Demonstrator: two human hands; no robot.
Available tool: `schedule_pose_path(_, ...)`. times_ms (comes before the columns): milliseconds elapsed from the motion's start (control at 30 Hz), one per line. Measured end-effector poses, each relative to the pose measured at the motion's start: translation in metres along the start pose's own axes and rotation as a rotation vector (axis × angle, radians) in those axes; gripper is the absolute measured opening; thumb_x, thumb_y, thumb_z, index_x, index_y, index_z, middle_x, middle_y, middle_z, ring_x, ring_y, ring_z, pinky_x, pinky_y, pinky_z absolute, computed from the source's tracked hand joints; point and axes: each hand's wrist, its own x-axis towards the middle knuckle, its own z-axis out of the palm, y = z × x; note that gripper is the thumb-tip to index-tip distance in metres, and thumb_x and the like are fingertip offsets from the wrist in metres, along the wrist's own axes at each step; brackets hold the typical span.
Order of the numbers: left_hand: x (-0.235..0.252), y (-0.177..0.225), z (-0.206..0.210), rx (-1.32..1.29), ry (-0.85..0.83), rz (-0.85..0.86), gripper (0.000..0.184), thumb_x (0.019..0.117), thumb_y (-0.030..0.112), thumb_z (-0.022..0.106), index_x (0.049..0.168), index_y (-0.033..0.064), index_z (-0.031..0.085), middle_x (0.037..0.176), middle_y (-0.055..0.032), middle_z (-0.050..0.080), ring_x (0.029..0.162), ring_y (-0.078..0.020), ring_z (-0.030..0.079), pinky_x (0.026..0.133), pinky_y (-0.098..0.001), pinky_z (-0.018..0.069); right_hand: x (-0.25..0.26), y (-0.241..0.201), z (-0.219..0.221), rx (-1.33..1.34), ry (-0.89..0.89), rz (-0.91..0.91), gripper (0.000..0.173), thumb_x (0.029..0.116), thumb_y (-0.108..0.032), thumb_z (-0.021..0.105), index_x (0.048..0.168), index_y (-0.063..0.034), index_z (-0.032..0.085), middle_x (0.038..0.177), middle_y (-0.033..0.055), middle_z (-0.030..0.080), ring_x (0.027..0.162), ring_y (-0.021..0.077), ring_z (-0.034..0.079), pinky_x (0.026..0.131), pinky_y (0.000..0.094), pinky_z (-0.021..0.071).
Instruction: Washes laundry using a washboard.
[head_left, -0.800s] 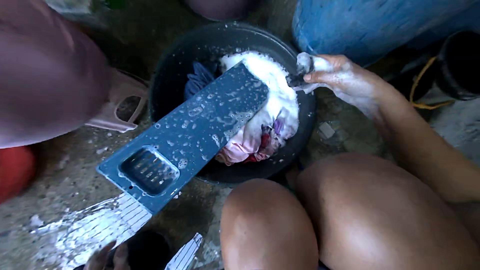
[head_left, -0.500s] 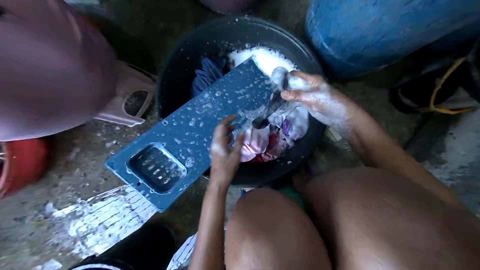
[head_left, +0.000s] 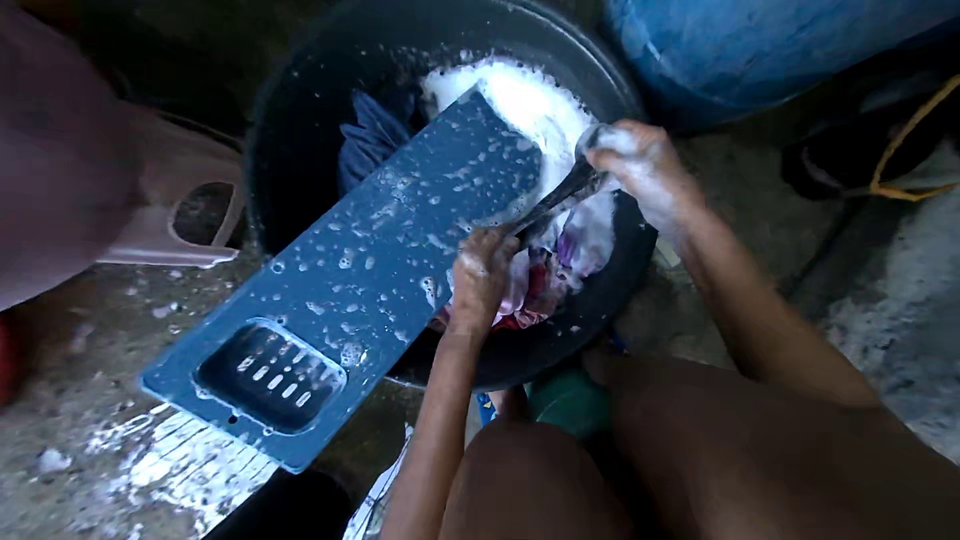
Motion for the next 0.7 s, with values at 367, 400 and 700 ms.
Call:
schedule_pose_path(367,0.014,-0.011,0.003,-0.117,-0.259,-0.234,0.032,0.1069,0.016,0.052,0.133,0.0007,0.062,0.129,-0.0159,0.068,0.115,-0.0249,0.068,0.103,-0.0471,0.0510,0.054,0.102,0.069,-0.678,-0.397,0.227,0.034,0.1007,-0.005,0.057,0.132,0.0058,0.062,0.132,0.0329,0.061,0.126,0.0512,0.057,0.104,0.0682,0.0435)
schedule_pose_path(400,0.017,-0.008,-0.002,-0.110,-0.229,-0.221,0.031,0.1073,0.015,0.051,0.133,0.0011,0.063,0.128,-0.0155,0.068,0.114,-0.0247,0.068,0.102,-0.0472,0.0514,0.059,0.091,0.059,-0.584,-0.391,0.223,0.034,0.0978,-0.007,0.060,0.131,0.0026,0.063,0.128,0.0301,0.064,0.122,0.0483,0.060,0.101,0.0672,0.0458)
schedule_pose_path(700,0.071,0.062,-0.047,-0.019,-0.054,0.182,0.044,0.0992,0.015,0.063,0.141,0.0022,0.056,0.126,-0.0171,0.067,0.107,-0.0202,0.068,0.092,-0.0383,0.0557,0.018,-0.068,0.024,-0.097,-0.475,-0.388,0.017,0.0979,-0.018,0.068,0.107,-0.0048,0.075,0.101,0.0045,0.073,0.092,0.0056,0.067,0.087,0.0285,0.0548)
